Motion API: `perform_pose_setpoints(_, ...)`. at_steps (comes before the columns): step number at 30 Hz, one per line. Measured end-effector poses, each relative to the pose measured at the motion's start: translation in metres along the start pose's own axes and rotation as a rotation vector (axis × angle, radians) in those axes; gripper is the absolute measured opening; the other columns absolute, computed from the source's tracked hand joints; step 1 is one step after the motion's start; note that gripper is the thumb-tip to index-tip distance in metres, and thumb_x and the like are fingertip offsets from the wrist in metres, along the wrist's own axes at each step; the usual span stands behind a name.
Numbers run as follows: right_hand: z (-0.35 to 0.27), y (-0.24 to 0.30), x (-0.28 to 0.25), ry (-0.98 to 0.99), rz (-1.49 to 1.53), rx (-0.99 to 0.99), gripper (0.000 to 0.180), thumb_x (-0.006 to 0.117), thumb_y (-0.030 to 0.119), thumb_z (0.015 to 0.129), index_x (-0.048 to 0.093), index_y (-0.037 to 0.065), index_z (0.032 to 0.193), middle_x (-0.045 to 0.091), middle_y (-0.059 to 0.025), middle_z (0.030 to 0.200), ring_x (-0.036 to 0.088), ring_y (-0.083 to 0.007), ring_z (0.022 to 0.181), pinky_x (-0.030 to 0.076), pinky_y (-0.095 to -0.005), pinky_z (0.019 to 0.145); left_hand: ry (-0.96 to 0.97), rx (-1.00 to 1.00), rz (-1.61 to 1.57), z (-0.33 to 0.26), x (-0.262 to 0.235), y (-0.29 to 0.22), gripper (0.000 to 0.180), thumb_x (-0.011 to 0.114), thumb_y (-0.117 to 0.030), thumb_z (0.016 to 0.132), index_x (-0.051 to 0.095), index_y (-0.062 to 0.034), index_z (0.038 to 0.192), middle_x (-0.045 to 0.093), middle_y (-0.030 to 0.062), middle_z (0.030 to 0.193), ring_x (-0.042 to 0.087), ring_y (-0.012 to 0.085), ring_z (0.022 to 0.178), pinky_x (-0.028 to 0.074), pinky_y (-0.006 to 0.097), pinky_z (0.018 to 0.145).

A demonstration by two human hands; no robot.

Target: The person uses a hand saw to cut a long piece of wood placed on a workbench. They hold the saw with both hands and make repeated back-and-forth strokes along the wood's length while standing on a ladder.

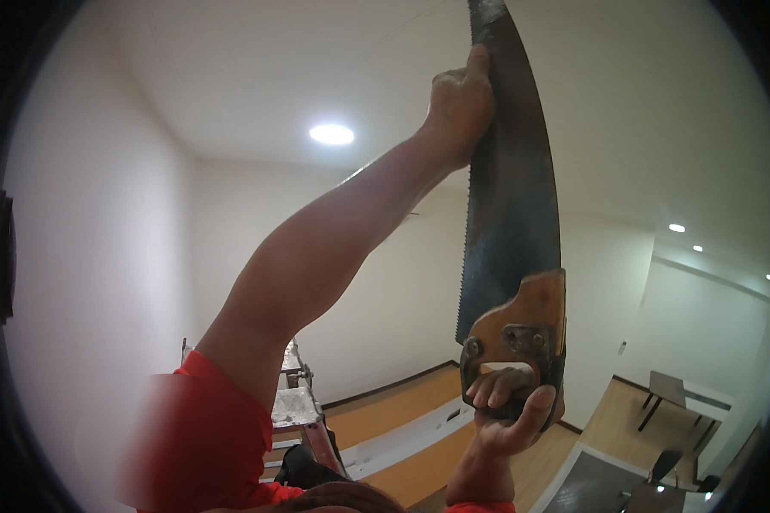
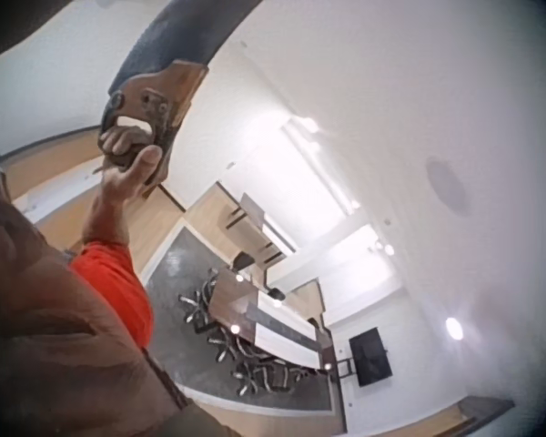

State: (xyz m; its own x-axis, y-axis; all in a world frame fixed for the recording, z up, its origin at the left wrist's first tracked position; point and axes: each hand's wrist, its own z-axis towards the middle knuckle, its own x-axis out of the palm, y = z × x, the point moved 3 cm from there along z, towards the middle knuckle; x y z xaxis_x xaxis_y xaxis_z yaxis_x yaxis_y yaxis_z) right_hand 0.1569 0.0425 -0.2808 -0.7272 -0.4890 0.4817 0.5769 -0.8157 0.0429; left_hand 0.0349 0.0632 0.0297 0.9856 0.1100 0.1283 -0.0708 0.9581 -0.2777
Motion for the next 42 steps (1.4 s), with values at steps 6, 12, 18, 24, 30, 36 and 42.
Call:
perform_pose_setpoints(6, 0.060, -0.006, 0.050, -0.152, 0.001, 0.073, 0.050, 0.041, 0.050, 0.105, 0.056, 0.002, 0.105, 0.047, -0.0022, 0.055, 0.046, -0.0153, 0.041, 0.046, -0.0333, 0.044, -0.127, 0.000, -0.028, 0.065, 0.000, -0.019, 0.062, 0.045, -0.046, 0.105, 0.064, 0.0134, 0.104, 0.069, 0.0237, 0.096, 0.067, 0.0299, 0.091, 0.051, 0.043, 0.083)
perform_pose_setpoints(12, 0.049, -0.019, 0.039, -0.005, 0.042, 0.021, 0.051, 0.040, 0.048, 0.106, 0.056, 0.000, 0.112, 0.049, -0.0029, 0.059, 0.048, -0.0158, 0.044, 0.048, -0.0338, 0.047, -0.119, -0.020, 0.030, 0.043, 0.001, -0.032, 0.063, 0.046, -0.047, 0.105, 0.064, 0.0136, 0.106, 0.069, 0.0241, 0.103, 0.067, 0.0311, 0.097, 0.051, 0.043, 0.086)
perform_pose_setpoints(18, 0.005, -0.007, -0.011, -0.026, 0.000, 0.049, 0.051, 0.037, 0.047, 0.107, 0.055, 0.002, 0.093, 0.049, -0.0043, 0.058, 0.048, -0.0173, 0.043, 0.049, -0.0346, 0.046, -0.043, -0.030, -0.097, 0.000, 0.010, 0.003, 0.061, 0.046, -0.048, 0.105, 0.063, 0.0066, 0.084, 0.064, 0.0139, 0.079, 0.059, 0.0214, 0.078, 0.048, 0.041, 0.076)
perform_pose_setpoints(24, 0.018, 0.000, 0.004, -0.026, 0.008, 0.040, 0.051, 0.037, 0.047, 0.107, 0.055, 0.006, 0.082, 0.047, -0.0029, 0.056, 0.049, -0.0169, 0.043, 0.048, -0.0340, 0.045, -0.001, 0.029, -0.027, 0.014, 0.006, 0.008, 0.061, 0.045, -0.049, 0.104, 0.063, 0.0077, 0.091, 0.065, 0.0158, 0.085, 0.061, 0.0238, 0.084, 0.049, 0.041, 0.078)
perform_pose_setpoints(30, 0.072, -0.008, 0.043, -0.020, -0.002, 0.119, 0.048, 0.043, 0.049, 0.104, 0.053, 0.011, 0.077, 0.045, -0.0014, 0.053, 0.046, -0.0152, 0.042, 0.045, -0.0313, 0.047, -0.118, 0.041, -0.030, 0.071, -0.007, -0.012, 0.061, 0.048, -0.046, 0.104, 0.067, 0.0115, 0.095, 0.069, 0.0230, 0.088, 0.066, 0.0302, 0.088, 0.050, 0.044, 0.083)
perform_pose_setpoints(36, 0.038, 0.003, 0.030, -0.123, -0.009, 0.076, 0.055, 0.041, 0.047, 0.106, 0.055, -0.003, 0.124, 0.049, -0.0014, 0.055, 0.050, -0.0149, 0.043, 0.048, -0.0341, 0.045, -0.091, -0.009, -0.055, 0.046, 0.002, -0.005, 0.062, 0.048, -0.045, 0.104, 0.067, 0.0139, 0.105, 0.070, 0.0264, 0.101, 0.068, 0.0332, 0.099, 0.051, 0.043, 0.088)
perform_pose_setpoints(42, 0.029, 0.001, 0.039, -0.132, -0.018, 0.093, 0.050, 0.045, 0.048, 0.104, 0.056, 0.000, 0.112, 0.047, -0.0005, 0.054, 0.046, -0.0139, 0.040, 0.044, -0.0334, 0.043, -0.061, -0.033, -0.053, 0.050, -0.003, -0.002, 0.065, 0.047, -0.047, 0.104, 0.062, 0.0150, 0.114, 0.068, 0.0271, 0.111, 0.066, 0.0328, 0.105, 0.051, 0.042, 0.091)
